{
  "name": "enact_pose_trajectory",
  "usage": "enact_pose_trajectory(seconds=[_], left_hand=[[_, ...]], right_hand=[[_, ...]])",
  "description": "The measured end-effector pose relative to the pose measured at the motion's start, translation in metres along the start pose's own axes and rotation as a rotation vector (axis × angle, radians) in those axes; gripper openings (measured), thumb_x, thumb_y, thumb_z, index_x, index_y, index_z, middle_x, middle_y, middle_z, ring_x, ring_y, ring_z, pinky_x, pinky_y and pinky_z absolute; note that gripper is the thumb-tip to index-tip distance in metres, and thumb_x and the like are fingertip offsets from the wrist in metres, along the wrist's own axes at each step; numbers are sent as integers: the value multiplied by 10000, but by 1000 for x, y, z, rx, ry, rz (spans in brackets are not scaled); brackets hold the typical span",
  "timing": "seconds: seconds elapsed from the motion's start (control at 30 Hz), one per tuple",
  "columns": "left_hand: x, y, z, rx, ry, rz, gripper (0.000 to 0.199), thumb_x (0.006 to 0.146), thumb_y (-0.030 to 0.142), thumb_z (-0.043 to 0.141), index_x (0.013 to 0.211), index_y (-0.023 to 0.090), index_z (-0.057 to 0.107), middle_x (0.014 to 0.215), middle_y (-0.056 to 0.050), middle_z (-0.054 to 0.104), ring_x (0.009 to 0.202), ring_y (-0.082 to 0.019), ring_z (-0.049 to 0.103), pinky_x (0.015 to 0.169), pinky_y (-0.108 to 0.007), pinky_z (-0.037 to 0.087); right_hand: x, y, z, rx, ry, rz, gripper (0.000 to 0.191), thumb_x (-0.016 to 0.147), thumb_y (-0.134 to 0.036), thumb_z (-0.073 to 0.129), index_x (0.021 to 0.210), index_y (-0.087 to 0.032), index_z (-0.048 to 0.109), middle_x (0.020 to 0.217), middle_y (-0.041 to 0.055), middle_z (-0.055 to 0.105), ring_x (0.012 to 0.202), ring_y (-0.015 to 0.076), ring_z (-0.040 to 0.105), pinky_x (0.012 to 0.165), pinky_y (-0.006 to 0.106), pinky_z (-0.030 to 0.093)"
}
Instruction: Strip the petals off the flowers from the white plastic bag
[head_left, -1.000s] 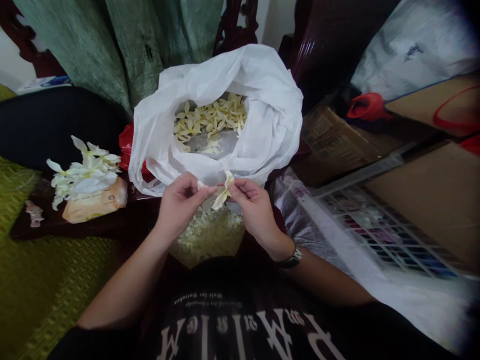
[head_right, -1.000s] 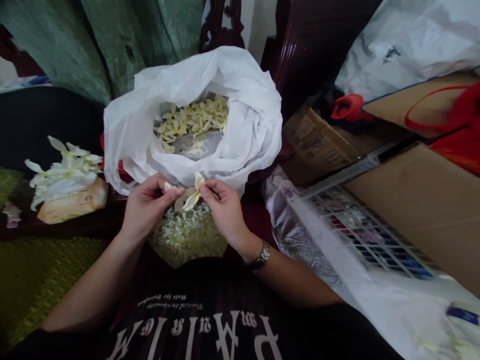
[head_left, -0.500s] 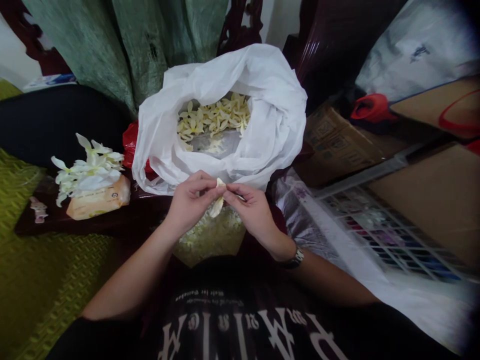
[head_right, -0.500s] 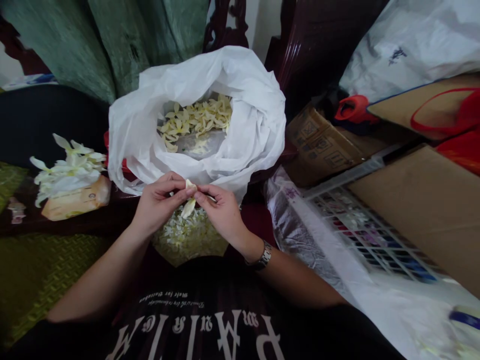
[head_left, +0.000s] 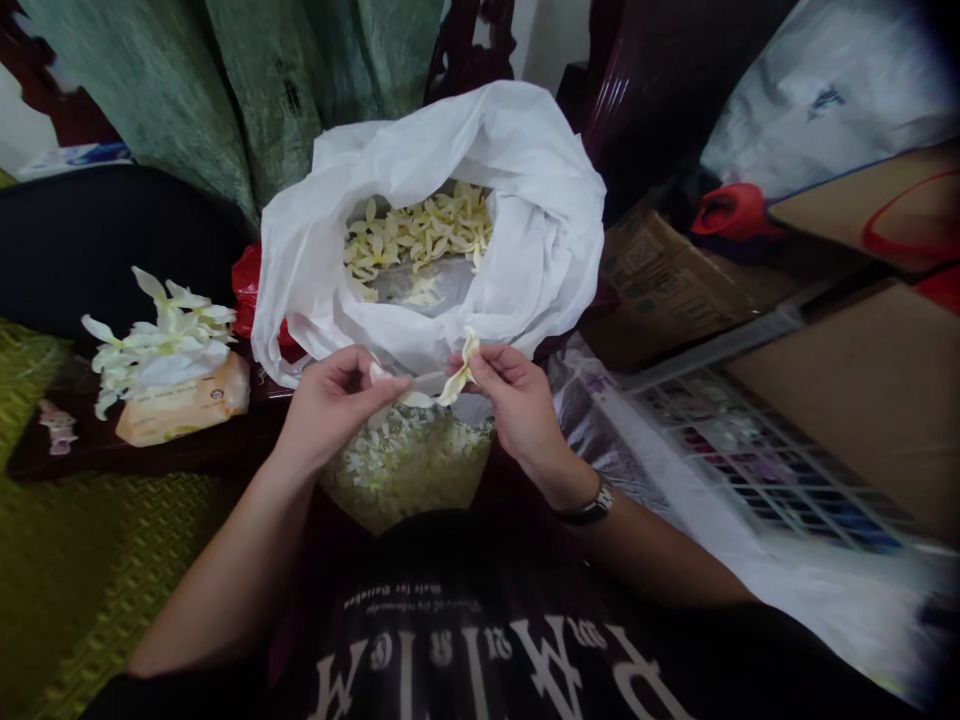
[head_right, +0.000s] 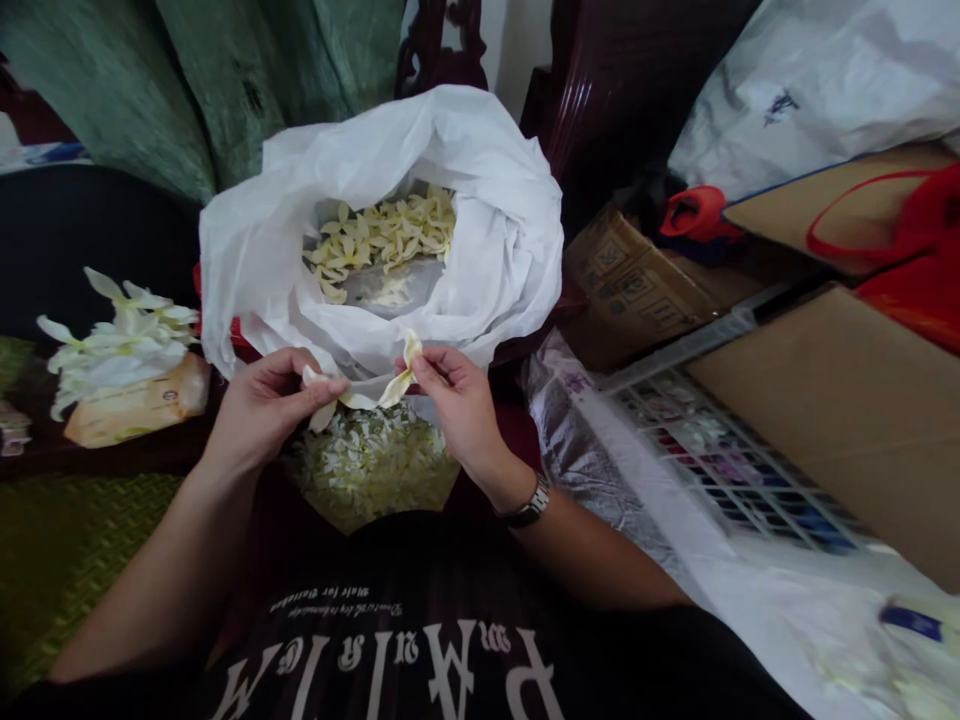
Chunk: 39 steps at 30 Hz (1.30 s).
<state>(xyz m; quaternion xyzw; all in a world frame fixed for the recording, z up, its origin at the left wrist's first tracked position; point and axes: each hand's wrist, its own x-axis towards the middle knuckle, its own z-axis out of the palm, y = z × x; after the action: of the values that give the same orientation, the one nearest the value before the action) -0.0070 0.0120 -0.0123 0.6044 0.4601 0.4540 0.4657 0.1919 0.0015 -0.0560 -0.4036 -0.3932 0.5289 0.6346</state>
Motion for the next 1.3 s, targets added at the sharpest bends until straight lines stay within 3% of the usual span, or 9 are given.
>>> enact_pose_trajectory(seconds=[0.1, 0.17, 0.3, 0.5, 0.73, 0.87, 1.0, 1.13, 1.3], left_hand=[[4, 4, 0, 149, -122, -3, 386, 636, 398, 914, 907, 190, 734, 743, 9, 584, 636, -114, 492, 574, -245, 379], [6, 5, 8, 154, -132, 66, 365, 698, 421, 871, 978, 206, 776, 834, -26, 621, 730, -144, 538, 646, -269, 424], [6, 4, 26, 94, -61, 178, 215, 835, 417, 762, 794, 207, 770, 802, -34, 617, 743, -155, 544, 683, -290, 429], [2, -3, 33, 120, 70, 196, 405, 762, 411, 834, 597, 185, 541, 646, 25, 467, 628, -122, 439, 597, -266, 368], [0, -8, 12, -96, 93, 62, 373, 721, 395, 870, 681, 192, 560, 647, 38, 514, 591, -99, 459, 578, -244, 387], [2, 1, -4, 71, -81, -20, 330, 674, 407, 896, 780, 188, 673, 668, 16, 575, 575, -108, 471, 537, -247, 372], [8, 4, 7, 164, -156, 58, 364, 719, 423, 859, 1006, 212, 780, 831, -26, 639, 700, -139, 543, 631, -271, 440], [8, 1, 25, 103, -75, 172, 188, 834, 395, 766, 795, 212, 776, 796, -31, 620, 750, -156, 551, 679, -288, 433], [4, -2, 33, 84, 37, 153, 368, 770, 370, 828, 607, 178, 559, 646, 35, 452, 608, -106, 423, 582, -259, 349]], right_hand=[[-3, 0, -1, -129, -73, -26, 206, 812, -438, 788, 868, -242, 757, 833, 10, 778, 745, 173, 701, 734, 322, 601], [-6, 0, 1, -235, -123, -65, 196, 829, -427, 773, 888, -239, 771, 823, 12, 770, 753, 177, 693, 736, 319, 582], [-11, 2, 5, -295, -162, -100, 197, 850, -417, 751, 914, -233, 780, 790, 4, 749, 725, 163, 673, 722, 305, 560], [-12, 11, 7, -114, -185, 16, 269, 807, -488, 779, 918, -245, 755, 857, 7, 761, 729, 160, 688, 705, 302, 596], [-3, 3, 2, 1, 19, -18, 239, 802, -458, 790, 844, -241, 699, 880, 11, 773, 791, 168, 705, 748, 317, 603], [0, 1, -4, -109, -20, -18, 231, 807, -460, 782, 860, -240, 737, 837, 16, 774, 742, 179, 701, 742, 342, 599], [-5, 2, -1, -262, -124, -74, 210, 820, -441, 775, 884, -240, 775, 829, 11, 771, 769, 186, 697, 753, 329, 573], [-10, 3, 4, -299, -141, -104, 208, 839, -436, 755, 904, -241, 785, 799, 6, 753, 741, 173, 674, 719, 309, 559], [-12, 8, 4, -155, -176, -8, 246, 815, -467, 774, 909, -240, 764, 813, -3, 750, 665, 146, 680, 677, 296, 575]])
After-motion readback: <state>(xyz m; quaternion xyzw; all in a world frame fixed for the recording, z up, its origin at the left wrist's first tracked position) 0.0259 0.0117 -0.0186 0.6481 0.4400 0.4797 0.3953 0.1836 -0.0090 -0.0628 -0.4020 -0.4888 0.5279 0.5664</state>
